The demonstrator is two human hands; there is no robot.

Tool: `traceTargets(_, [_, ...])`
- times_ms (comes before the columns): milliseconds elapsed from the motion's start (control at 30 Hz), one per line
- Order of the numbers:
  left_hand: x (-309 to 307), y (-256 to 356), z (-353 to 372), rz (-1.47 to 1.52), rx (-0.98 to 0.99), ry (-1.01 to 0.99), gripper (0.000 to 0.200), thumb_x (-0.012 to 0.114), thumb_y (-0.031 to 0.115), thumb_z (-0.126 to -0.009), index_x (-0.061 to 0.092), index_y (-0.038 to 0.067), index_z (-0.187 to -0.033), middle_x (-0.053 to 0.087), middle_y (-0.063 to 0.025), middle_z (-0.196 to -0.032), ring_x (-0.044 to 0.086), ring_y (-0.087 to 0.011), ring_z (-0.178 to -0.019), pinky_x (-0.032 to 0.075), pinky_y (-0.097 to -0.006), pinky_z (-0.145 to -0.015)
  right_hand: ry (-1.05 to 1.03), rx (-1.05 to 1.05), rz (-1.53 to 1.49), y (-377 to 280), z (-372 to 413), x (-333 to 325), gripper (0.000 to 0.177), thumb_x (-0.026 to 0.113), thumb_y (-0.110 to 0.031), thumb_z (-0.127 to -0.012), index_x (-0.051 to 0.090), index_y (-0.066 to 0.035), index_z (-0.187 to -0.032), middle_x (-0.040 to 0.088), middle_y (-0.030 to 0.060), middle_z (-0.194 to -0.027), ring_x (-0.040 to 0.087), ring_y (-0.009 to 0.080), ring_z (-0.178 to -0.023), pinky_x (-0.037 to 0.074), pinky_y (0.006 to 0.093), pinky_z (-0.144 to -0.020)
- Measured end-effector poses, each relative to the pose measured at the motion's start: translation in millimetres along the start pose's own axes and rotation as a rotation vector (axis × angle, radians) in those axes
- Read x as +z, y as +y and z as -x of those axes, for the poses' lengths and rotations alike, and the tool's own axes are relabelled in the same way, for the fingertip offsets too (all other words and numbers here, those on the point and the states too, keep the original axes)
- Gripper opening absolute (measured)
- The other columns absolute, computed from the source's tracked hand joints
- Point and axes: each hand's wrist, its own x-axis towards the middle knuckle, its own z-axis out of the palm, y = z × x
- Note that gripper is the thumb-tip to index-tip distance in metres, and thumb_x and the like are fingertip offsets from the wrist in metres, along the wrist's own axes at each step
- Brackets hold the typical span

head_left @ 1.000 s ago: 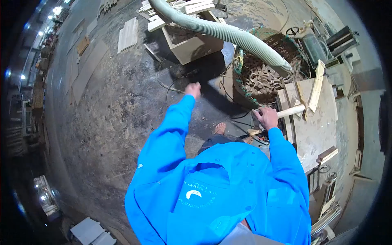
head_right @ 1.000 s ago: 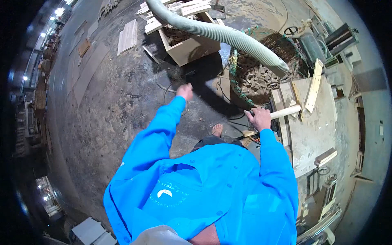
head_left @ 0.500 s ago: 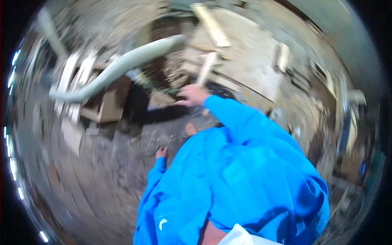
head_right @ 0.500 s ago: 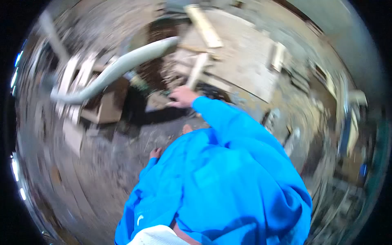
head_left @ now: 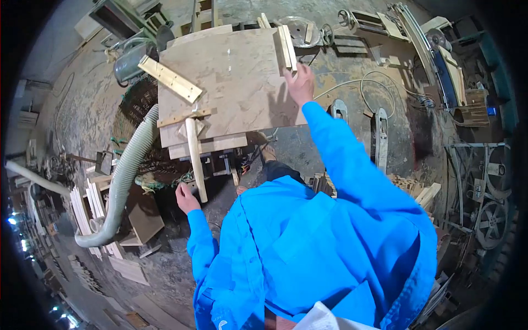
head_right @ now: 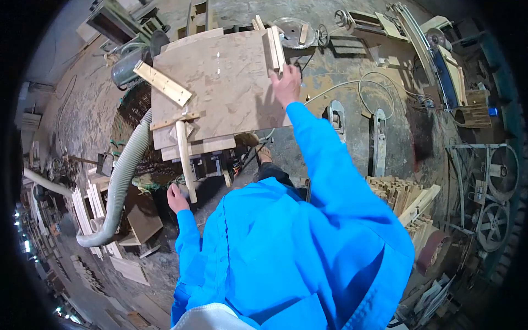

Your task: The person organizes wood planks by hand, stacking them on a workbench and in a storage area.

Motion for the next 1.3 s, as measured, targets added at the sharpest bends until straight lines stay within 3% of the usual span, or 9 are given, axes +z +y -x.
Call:
traceTargets(100, [36.4, 80.7, -5.3, 0.022, -0.048, -0.054, 0.045, 0.06, 0.035, -0.107, 0.066, -0.005, -0.128, 0.072, -0.021, -0.12, 0.07, -0.0313, -0.109, 0.053, -0.0413, -0.094, 0.04, 0.085, 0.103, 41.1, -54.4, 29.6, 0.045, 0.072, -0.031, -0.091, 0.066, 0.003, -0.121, 0.062, 0.0283, -0.126, 0.059, 0.0462, -0.117, 0.047, 0.0533, -0.103])
traceTargets(167, [60.5, 93.4, -3.9, -0.095, 0.003, -0.07, 0.047, 0.058, 0.036, -0.108, 0.064, -0.005, -0.13, 0.071, -0.0225, -0.123, 0.068, -0.035, -0.112, 0.053, -0.0437, -0.095, -0.354, 0.172, 0.0, 50.3, -77.7, 42.1, 0.043, 0.071, -0.031, -0.092, 0.065, 0.001, -0.12, 0.062, 0.0261, -0.124, 0.059, 0.0455, -0.116, 0.048, 0.0542, -0.1])
traceTargets(233, [76.3, 102.2, -2.9, -0.301, 0.103, -0.102, 0.049, 0.055, 0.038, -0.109, 0.061, -0.003, -0.135, 0.068, -0.0256, -0.127, 0.065, -0.0425, -0.118, 0.051, -0.0486, -0.097, -0.293, 0.072, 0.035, 41.5, -73.7, 56.3, 0.042, 0.072, -0.03, -0.092, 0.065, 0.0, -0.121, 0.063, 0.025, -0.123, 0.059, 0.0452, -0.115, 0.049, 0.0544, -0.099])
traceTargets(500, [83.3, 100.3, -0.3, -0.446, 0.128, -0.035, 0.046, 0.054, 0.04, -0.109, 0.06, 0.004, -0.138, 0.071, -0.0227, -0.12, 0.069, -0.0416, -0.111, 0.053, -0.0495, -0.092, -0.179, -0.142, -0.019, -3.2, -61.3, 57.4, 0.04, 0.076, -0.021, -0.089, 0.063, -0.003, -0.123, 0.064, 0.0223, -0.113, 0.062, 0.0441, -0.109, 0.052, 0.0534, -0.094])
traceTargets(833, [84.3, 104.1, -26.0, -0.429, 0.054, -0.169, 0.053, 0.058, 0.051, -0.105, 0.064, -0.001, -0.1, 0.07, -0.0266, -0.09, 0.068, -0.0468, -0.087, 0.051, -0.0527, -0.076, -0.335, 0.003, 0.053, 3.1, -82.6, 54.9, 0.044, 0.075, -0.025, -0.086, 0.06, -0.001, -0.12, 0.064, 0.0243, -0.11, 0.066, 0.0443, -0.1, 0.055, 0.0537, -0.086])
traceTargets(1000, [87.1, 102.1, -25.4, -0.464, -0.002, -0.162, 0.056, 0.057, 0.054, -0.104, 0.063, -0.001, -0.1, 0.071, -0.028, -0.09, 0.068, -0.0491, -0.088, 0.051, -0.0557, -0.075, -0.375, -0.259, -0.127, -53.7, -43.7, 66.4, 0.039, 0.073, -0.025, -0.086, 0.061, -0.002, -0.115, 0.063, 0.0208, -0.107, 0.066, 0.0407, -0.098, 0.056, 0.0524, -0.081])
traceTargets(1067, [86.2, 103.9, -23.6, -0.469, 0.037, -0.143, 0.056, 0.057, 0.054, -0.104, 0.063, -0.001, -0.1, 0.071, -0.0285, -0.09, 0.068, -0.05, -0.088, 0.051, -0.0566, -0.074, -0.657, -0.207, -0.185, -79.0, -29.5, 78.8, 0.038, 0.073, -0.026, -0.087, 0.062, -0.001, -0.114, 0.063, 0.0217, -0.11, 0.066, 0.0406, -0.099, 0.056, 0.0525, -0.083])
traceTargets(1200, [85.0, 107.4, -23.7, -0.448, 0.032, -0.154, 0.055, 0.058, 0.054, -0.104, 0.064, -0.001, -0.101, 0.071, -0.03, -0.092, 0.068, -0.0515, -0.089, 0.051, -0.0576, -0.074, -0.685, -0.131, -0.192, -100.4, -23.3, 110.7, 0.035, 0.072, -0.025, -0.087, 0.064, -0.002, -0.112, 0.063, 0.0213, -0.11, 0.066, 0.0402, -0.1, 0.056, 0.0519, -0.085])
traceTargets(1300, [88.9, 103.3, -20.6, -0.499, 0.006, -0.126, 0.054, 0.06, 0.053, -0.103, 0.064, -0.001, -0.101, 0.071, -0.0306, -0.092, 0.068, -0.0517, -0.089, 0.051, -0.0581, -0.074, -0.557, -0.304, -0.153, -113.0, -27.2, 145.8, 0.032, 0.073, -0.026, -0.088, 0.066, -0.002, -0.108, 0.063, 0.0203, -0.109, 0.066, 0.0399, -0.102, 0.056, 0.0512, -0.087])
